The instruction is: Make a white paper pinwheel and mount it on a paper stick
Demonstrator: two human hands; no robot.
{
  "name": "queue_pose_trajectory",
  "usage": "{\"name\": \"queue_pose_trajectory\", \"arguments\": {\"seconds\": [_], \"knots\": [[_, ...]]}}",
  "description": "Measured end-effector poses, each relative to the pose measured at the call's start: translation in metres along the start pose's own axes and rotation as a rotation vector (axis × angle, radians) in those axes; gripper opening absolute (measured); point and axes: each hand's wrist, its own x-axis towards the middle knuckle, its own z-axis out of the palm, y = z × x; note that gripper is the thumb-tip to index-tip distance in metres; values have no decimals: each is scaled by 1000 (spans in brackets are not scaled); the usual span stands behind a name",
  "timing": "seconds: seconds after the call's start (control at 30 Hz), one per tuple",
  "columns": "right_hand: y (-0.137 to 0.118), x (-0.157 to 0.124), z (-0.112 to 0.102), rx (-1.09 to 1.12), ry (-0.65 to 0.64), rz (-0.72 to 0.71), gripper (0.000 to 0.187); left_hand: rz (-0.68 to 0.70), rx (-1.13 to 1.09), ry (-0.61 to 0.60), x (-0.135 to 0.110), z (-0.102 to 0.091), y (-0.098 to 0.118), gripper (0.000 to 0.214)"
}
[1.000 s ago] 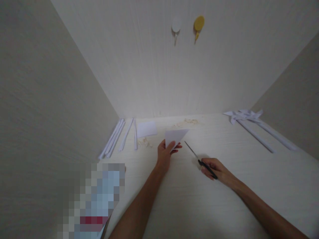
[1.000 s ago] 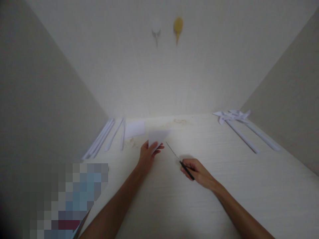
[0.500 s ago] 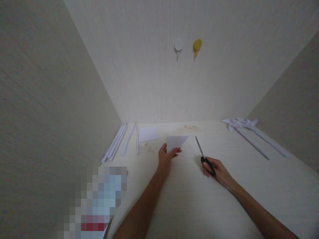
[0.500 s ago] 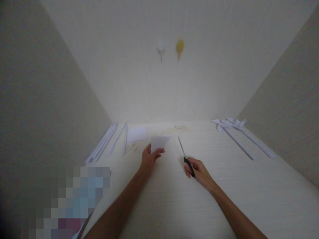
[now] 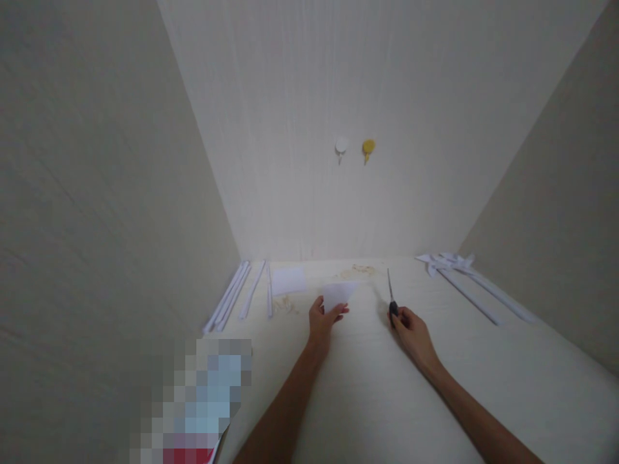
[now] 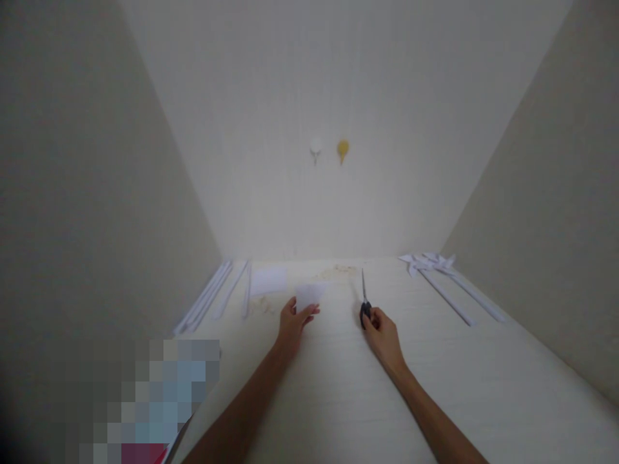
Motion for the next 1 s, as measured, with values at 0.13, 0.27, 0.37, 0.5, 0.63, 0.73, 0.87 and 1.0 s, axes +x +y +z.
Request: {"name": "queue_pose_trajectory", "arguments": {"seconds": [0.13, 0.27, 0.37, 0.5, 0.63, 0.73, 0.87, 1.0], "knots": [[0, 12, 10, -210, 99, -2, 29, 12, 35, 1, -1, 2, 1, 30], [2, 31, 24, -335, 112, -21, 27, 16, 52, 1, -2, 2, 1, 29], [3, 44, 34, -315, 88, -56, 27, 10, 37, -4, -2, 1, 1, 29], [4, 51, 40, -306, 79, -88, 24, -11, -5, 4, 0, 0, 1, 32], [4, 51, 40, -304, 54, -119, 23, -32, -32, 18, 0, 0, 2, 33], [4, 51, 38, -299, 37, -136, 21, -42, -38, 28, 0, 0, 3, 30], [3, 52, 37, -277, 15, -156, 18, -44, -40, 29, 0, 0, 3, 27], [3, 53, 36, -253, -2, -154, 18, -40, -36, 14, 1, 0, 2, 25]]}}
